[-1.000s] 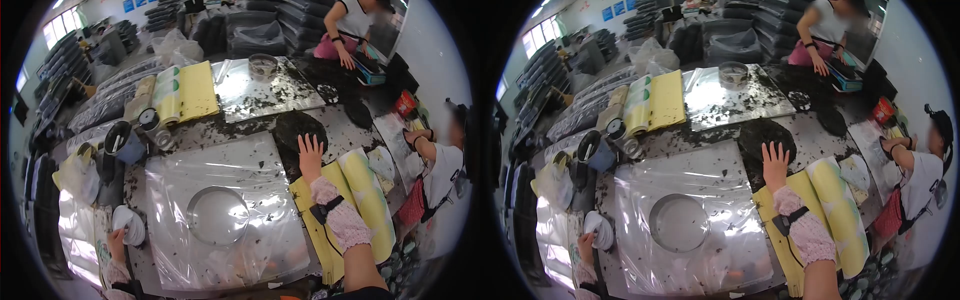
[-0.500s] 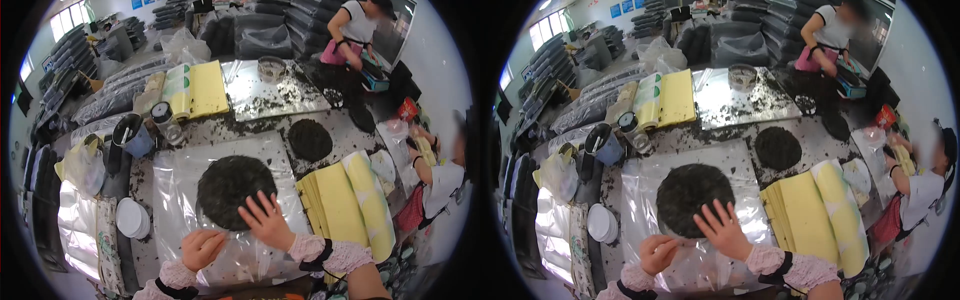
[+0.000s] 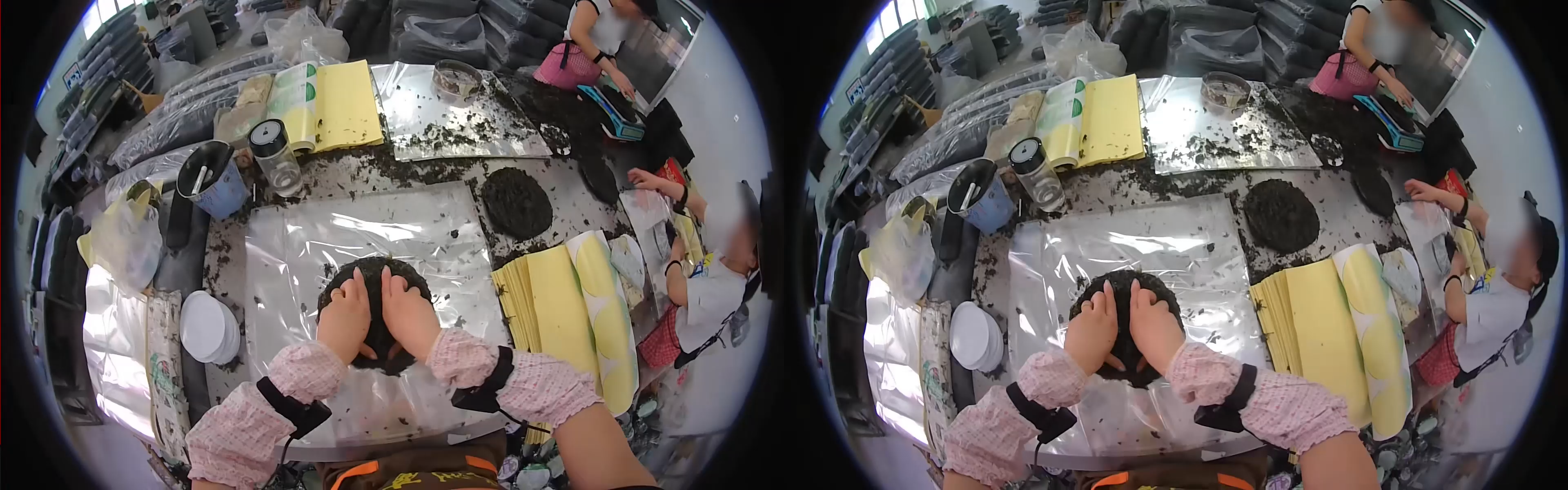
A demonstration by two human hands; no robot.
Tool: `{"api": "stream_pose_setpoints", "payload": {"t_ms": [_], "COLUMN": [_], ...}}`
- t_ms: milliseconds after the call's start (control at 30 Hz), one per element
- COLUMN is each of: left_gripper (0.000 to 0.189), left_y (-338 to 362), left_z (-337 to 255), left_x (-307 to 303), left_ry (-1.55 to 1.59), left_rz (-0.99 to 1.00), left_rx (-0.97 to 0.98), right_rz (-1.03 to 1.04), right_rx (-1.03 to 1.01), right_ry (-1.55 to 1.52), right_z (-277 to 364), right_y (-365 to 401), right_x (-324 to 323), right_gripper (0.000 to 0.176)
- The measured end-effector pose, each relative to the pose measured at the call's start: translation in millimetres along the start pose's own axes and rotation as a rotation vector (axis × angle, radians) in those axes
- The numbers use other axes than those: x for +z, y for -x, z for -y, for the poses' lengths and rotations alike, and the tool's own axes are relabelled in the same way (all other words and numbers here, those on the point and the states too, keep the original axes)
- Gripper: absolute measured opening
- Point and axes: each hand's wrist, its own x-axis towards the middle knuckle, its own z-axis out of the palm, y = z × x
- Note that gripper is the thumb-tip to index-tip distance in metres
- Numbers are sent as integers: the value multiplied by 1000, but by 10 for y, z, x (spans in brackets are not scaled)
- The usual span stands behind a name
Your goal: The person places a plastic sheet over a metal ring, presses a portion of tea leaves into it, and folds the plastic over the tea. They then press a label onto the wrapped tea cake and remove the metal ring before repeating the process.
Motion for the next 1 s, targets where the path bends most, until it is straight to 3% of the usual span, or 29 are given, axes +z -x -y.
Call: {"api": "stream_pose_setpoints", "payload": {"t_ms": [67,133,167,267,300,400,500,533,567,633,667,767,800,900,933,1000], "left_gripper": [138,136,135,134,133,132,107,87,84,80,79,80,81,83,84,88], "left_y": [-55,-176,-166,-184,-139,-78,34,70,31,-77,-57,-29,-42,-100,-106,-104], "left_z": [-50,-64,-66,-40,-30,33,15,16,28,36,1,-31,-63,-84,-79,-64], "left_x": [309,821,769,400,381,296,141,-6,79,362,403,454,442,394,405,373], "left_ry": [-79,-130,-136,-40,13,151,220,351,388,458,412,291,304,277,278,298], "left_rz": [-64,-151,-104,78,80,44,9,-14,-110,-315,-260,-204,-195,-162,-153,-131], "left_rx": [-15,-24,5,45,55,47,42,72,136,273,263,244,243,237,240,239], "right_rz": [-49,-28,-15,-89,-126,32,-160,-384,-601,-369,-253,-113,-157,-497,-521,-457], "right_rx": [34,27,26,38,54,30,-188,26,243,595,774,538,618,479,499,388], "right_ry": [137,-89,-204,-114,-86,-279,-614,-529,-431,-547,-602,-1011,-1342,-903,-780,-214], "right_z": [110,41,35,78,96,-9,-449,-584,-734,-1138,-1326,-1703,-1893,-2157,-2314,-2665], "right_y": [8,-31,-16,-37,-33,24,14,23,24,-19,-49,-39,-146,-329,-385,-379], "right_x": [143,405,490,530,537,240,32,-196,-397,-51,57,-88,110,426,435,417], "right_gripper": [64,63,62,60,61,66,73,69,66,53,47,36,29,32,43,78]}}
